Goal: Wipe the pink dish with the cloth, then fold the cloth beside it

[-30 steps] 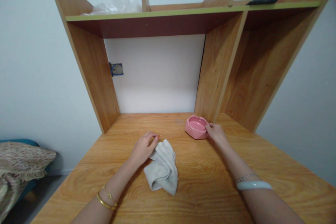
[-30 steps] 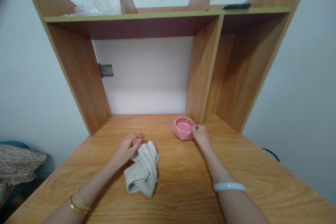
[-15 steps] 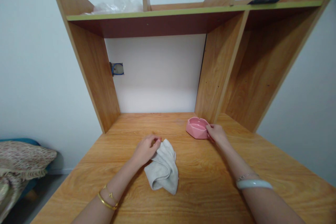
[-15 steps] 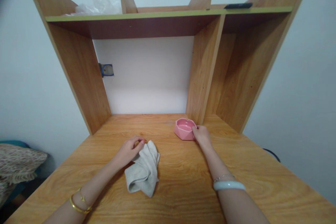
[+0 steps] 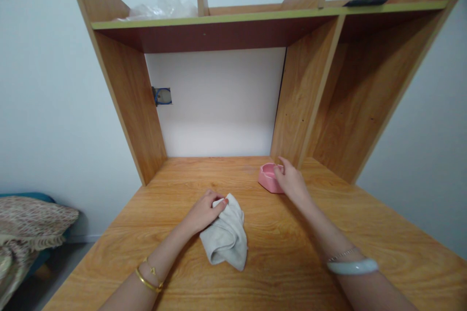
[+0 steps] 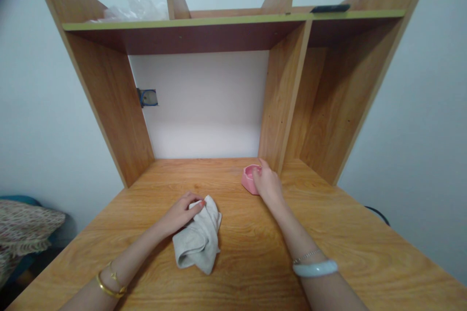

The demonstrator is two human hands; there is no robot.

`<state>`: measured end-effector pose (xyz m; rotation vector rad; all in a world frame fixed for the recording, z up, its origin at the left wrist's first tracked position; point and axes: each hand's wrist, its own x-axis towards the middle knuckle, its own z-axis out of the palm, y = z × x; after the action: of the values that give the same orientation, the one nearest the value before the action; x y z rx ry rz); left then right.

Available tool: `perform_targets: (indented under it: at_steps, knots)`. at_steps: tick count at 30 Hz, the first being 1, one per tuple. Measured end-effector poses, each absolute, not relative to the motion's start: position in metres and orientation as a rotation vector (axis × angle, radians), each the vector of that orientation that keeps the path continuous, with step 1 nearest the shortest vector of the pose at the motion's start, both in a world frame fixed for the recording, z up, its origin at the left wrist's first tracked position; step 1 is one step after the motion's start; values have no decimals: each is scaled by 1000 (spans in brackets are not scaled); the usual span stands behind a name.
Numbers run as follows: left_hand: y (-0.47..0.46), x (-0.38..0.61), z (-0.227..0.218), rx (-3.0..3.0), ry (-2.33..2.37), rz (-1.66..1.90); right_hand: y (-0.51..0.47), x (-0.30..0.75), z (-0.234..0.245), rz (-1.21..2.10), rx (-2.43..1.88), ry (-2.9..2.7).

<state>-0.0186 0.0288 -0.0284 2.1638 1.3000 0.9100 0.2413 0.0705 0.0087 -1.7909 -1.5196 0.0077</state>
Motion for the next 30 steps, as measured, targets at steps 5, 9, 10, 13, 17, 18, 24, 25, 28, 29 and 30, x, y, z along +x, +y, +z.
perform_targets:
  at_steps: [5, 9, 10, 13, 17, 18, 24, 25, 28, 29, 30]
  knots:
    - [28, -17, -26, 2108, 1186, 882, 52, 194, -5, 514, -1556, -1973]
    - [26, -15, -25, 2052, 1142, 869, 41, 175, -24, 868, -1417, -2028]
    - [25, -15, -25, 2041, 1141, 876, 39, 173, -26, 952, -1396, -2049]
    - [25, -15, -21, 1999, 1120, 947, 37, 168, -25, 1192, -1261, -2131]
    - [25, -22, -9, 1925, 1127, 1106, 35, 163, -21, 1264, -1212, -2191]
    - [25, -25, -5, 1906, 1143, 1159, 34, 163, -20, 1243, -1258, -2191]
    - [28, -43, 9, 1797, 1245, 1484, 35, 174, -11, 1139, -1425, -2182]
    - [28, -46, 10, 1779, 1265, 1540, 36, 179, -9, 1107, -1453, -2174]
    - [32, -53, 12, 1742, 1322, 1670, 44, 200, -1, 1018, -1540, -2136]
    - [33, -55, 13, 1739, 1347, 1697, 47, 208, 2, 988, -1571, -2123]
    - [34, -57, 13, 1745, 1387, 1710, 50, 216, 5, 955, -1607, -2109]
